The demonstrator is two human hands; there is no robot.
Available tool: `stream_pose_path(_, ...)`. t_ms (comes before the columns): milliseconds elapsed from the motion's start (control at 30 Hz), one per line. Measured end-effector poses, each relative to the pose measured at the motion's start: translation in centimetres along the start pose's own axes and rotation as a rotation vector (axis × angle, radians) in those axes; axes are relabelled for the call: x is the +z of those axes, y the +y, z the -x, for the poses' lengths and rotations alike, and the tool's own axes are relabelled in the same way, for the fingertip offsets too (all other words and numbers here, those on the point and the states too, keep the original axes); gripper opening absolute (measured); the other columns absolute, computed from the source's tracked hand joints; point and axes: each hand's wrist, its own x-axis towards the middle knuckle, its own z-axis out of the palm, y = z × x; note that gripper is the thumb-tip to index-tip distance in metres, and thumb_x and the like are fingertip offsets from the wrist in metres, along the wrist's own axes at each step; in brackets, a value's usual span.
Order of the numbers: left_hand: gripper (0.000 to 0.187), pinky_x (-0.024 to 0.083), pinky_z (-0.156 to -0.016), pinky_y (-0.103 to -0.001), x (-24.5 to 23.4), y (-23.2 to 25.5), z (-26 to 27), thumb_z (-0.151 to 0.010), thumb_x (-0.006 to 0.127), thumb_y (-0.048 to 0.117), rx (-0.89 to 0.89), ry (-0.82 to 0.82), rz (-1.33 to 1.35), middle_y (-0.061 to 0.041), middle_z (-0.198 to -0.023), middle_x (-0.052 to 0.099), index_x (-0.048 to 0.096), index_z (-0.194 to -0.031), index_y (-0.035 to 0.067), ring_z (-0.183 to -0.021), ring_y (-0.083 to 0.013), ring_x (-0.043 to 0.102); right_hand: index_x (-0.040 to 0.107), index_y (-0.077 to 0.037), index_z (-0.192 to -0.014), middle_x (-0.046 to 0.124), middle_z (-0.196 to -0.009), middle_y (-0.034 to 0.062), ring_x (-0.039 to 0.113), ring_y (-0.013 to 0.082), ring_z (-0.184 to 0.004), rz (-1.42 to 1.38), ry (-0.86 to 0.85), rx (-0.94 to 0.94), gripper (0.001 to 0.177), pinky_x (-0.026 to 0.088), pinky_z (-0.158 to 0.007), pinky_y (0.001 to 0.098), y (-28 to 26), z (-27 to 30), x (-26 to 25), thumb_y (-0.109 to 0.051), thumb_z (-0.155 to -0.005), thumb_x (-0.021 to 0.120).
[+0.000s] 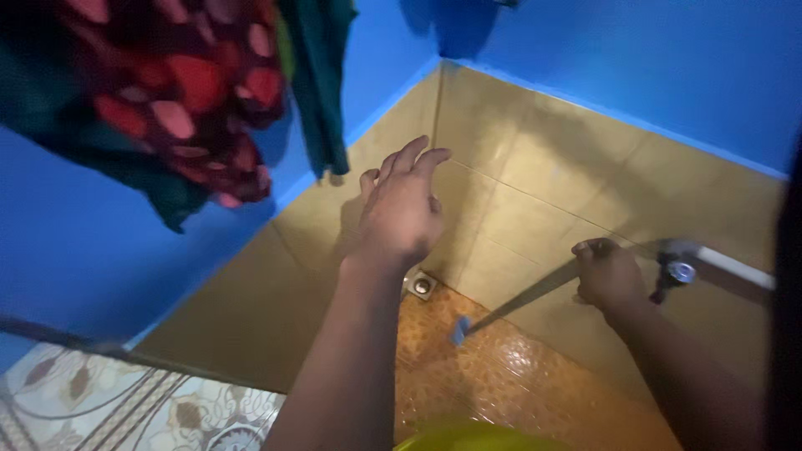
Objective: The person manipulates a long metal rod around a washing machine and floor drain before attempting to mount a shower head onto a wall bracket using wooden spacers.
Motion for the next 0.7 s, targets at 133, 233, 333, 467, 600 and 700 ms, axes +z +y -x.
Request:
stream_pose_path(133, 0.064, 0.026, -0.117, -0.048, 2.3, 2.3, -0.2, -0.078, 0.058, -0.001, 0.04, 0.001, 0.046, -0.008, -0.157, 0.043, 0.057, -0.139, 0.018, -0.146, -0.0239, 0.039, 0.064, 0.001, -0.128, 0.074, -0.1, 0.0218, 0.075, 0.0318, -0.072, -0.014, 0.005, 0.037, 0.037, 0.062, -0.063, 0.0426, 3.2, -0.2, -2.9, -0.027, -0.105, 0.058)
stream_pose_path(233, 0.063, 0.025, -0.117, -0.048, 4.2, 3.8, -0.5, -0.079, 0.056, -0.001, 0.062, -0.009, 0.071, -0.008, -0.157, 0.043, 0.057, -0.139, 0.018, -0.145, -0.0242, 0.039, 0.06, 0.003, -0.13, 0.072, -0.101, 0.0199, 0.075, 0.0309, -0.073, -0.047, 0.032, 0.08, 0.039, 0.063, -0.061, 0.044, 5.5, -0.4, -4.4, -0.026, -0.105, 0.057)
stream_pose_path(333, 0.061, 0.025, -0.116, -0.047, 5.4, 4.8, -1.0, -0.081, 0.057, 0.001, 0.085, -0.031, 0.088, -0.008, -0.156, 0.042, 0.056, -0.139, 0.018, -0.144, -0.0241, 0.038, 0.061, 0.002, -0.13, 0.071, -0.101, 0.0198, 0.075, 0.0321, -0.072, -0.008, 0.048, 0.119, 0.038, 0.063, -0.063, 0.0436, 6.5, -0.4, -5.7, -0.026, -0.105, 0.055)
stream_pose_path(467, 0.06, 0.025, -0.117, -0.047, 6.1, 5.0, -1.2, -0.082, 0.058, 0.002, 0.101, -0.069, 0.098, -0.008, -0.156, 0.042, 0.056, -0.139, 0.019, -0.145, -0.0243, 0.037, 0.064, 0.006, -0.127, 0.075, -0.095, 0.0257, 0.076, 0.0355, -0.073, 0.061, 0.032, 0.115, 0.039, 0.06, -0.067, 0.0439, 6.2, 0.0, -6.7, -0.027, -0.108, 0.055)
stream_pose_path(600, 0.06, 0.026, -0.117, -0.046, 5.8, 4.6, -1.6, -0.081, 0.058, 0.003, 0.094, -0.066, 0.08, -0.008, -0.156, 0.042, 0.055, -0.139, 0.019, -0.144, -0.0237, 0.038, 0.06, 0.003, -0.129, 0.073, -0.094, 0.0238, 0.076, 0.0335, -0.075, 0.027, 0.06, 0.107, 0.037, 0.062, -0.065, 0.0435, 5.1, 0.1, -6.3, -0.026, -0.106, 0.055)
stream_pose_path(700, 0.061, 0.021, -0.115, -0.05, 5.2, 3.7, -1.8, -0.081, 0.059, 0.004, 0.074, -0.051, 0.052, -0.009, -0.154, 0.041, 0.053, -0.14, 0.019, -0.143, -0.0246, 0.036, 0.062, 0.001, -0.129, 0.072, -0.102, 0.0201, 0.077, 0.0312, -0.076, 0.024, 0.057, 0.154, 0.037, 0.064, -0.064, 0.0417, 4.5, -1.0, -4.7, -0.026, -0.106, 0.054)
